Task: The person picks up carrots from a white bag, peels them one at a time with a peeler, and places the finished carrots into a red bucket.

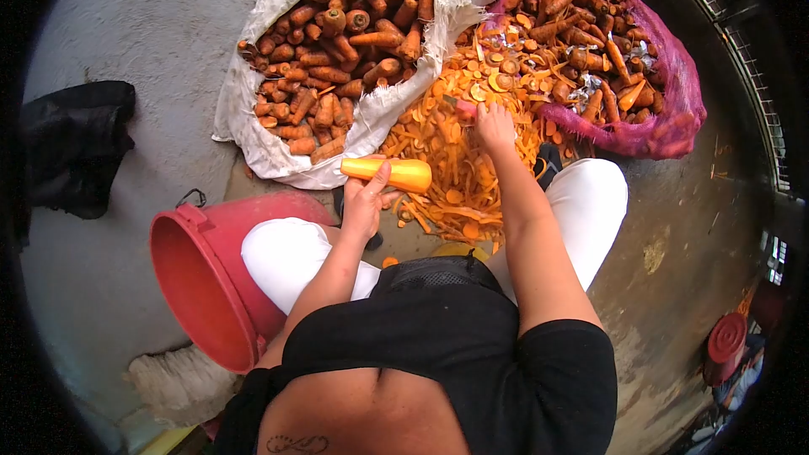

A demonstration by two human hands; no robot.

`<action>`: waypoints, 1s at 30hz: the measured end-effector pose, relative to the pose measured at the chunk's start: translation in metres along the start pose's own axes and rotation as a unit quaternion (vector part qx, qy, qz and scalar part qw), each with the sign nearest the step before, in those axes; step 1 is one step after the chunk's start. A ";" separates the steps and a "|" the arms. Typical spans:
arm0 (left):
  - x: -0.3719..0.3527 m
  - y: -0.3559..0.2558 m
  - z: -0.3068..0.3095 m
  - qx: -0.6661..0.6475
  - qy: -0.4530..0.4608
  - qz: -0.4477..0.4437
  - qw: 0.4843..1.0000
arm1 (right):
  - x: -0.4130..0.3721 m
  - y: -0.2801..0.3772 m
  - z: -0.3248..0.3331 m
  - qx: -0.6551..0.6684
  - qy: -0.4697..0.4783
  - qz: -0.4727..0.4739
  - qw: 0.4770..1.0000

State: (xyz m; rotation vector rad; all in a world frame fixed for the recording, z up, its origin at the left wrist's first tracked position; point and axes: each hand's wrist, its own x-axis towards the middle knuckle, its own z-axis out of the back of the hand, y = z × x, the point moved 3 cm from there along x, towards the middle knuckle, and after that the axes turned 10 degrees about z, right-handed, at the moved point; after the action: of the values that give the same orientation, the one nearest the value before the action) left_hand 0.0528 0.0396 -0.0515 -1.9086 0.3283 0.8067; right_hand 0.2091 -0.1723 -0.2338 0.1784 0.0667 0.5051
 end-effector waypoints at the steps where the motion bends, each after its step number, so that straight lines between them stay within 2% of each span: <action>1: 0.000 0.001 0.002 -0.027 -0.016 0.028 0.999 | 0.001 0.000 0.006 0.030 -0.017 -0.016 0.999; 4: 0.002 0.000 0.005 -0.120 0.034 0.058 0.991 | 0.006 0.002 0.041 0.155 -0.062 -0.090 0.982; 6: 0.007 0.005 0.007 -0.161 0.019 0.063 0.985 | 0.010 0.012 0.064 0.279 -0.085 -0.172 0.941; 7: 0.007 0.006 0.005 -0.187 0.016 0.064 0.980 | 0.015 0.017 0.065 0.383 -0.060 -0.182 0.904; 8: 0.008 0.006 0.004 -0.213 0.012 0.066 0.975 | 0.016 0.025 0.069 0.436 -0.078 -0.162 0.882; 10: 0.007 0.005 0.002 -0.249 0.032 0.084 0.964 | 0.017 0.052 0.088 0.560 -0.029 -0.167 0.811; 13: -0.001 0.000 -0.002 -0.292 0.051 0.105 0.949 | -0.008 0.088 0.146 0.674 0.063 -0.154 0.720; 14: -0.003 0.000 -0.002 -0.302 0.050 0.104 0.946 | -0.018 0.096 0.157 0.743 0.062 -0.155 0.648; 16: -0.004 0.001 -0.001 -0.322 0.047 0.101 0.940 | -0.035 0.110 0.181 0.797 0.080 -0.153 0.579; 18: -0.007 0.003 -0.003 -0.302 0.032 0.089 0.948 | -0.049 0.118 0.176 0.804 0.066 -0.141 0.574; 21: -0.018 0.009 -0.013 -0.240 0.009 0.083 0.967 | -0.063 0.129 0.181 0.793 0.061 -0.091 0.600; 22: -0.025 0.008 -0.015 -0.226 0.038 0.077 0.970 | -0.066 0.131 0.187 0.791 0.051 -0.085 0.604; 24: -0.041 0.005 -0.011 -0.198 0.093 0.066 0.974 | -0.071 0.129 0.196 0.815 0.046 -0.084 0.571; 27: -0.083 -0.021 -0.006 -0.117 0.252 0.076 0.958 | -0.075 0.115 0.209 0.834 0.056 -0.039 0.547; 28: -0.091 -0.028 -0.003 -0.081 0.297 0.075 0.948 | -0.076 0.116 0.220 0.821 0.039 -0.009 0.570; 30: -0.095 -0.039 -0.003 0.111 0.296 0.053 0.947 | -0.081 0.123 0.239 0.798 0.019 0.048 0.600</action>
State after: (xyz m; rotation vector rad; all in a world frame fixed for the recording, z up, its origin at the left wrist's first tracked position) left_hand 0.0045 0.0438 0.0395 -1.8932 0.8562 0.2271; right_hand 0.1055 -0.1429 0.0259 1.9846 0.5646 0.4145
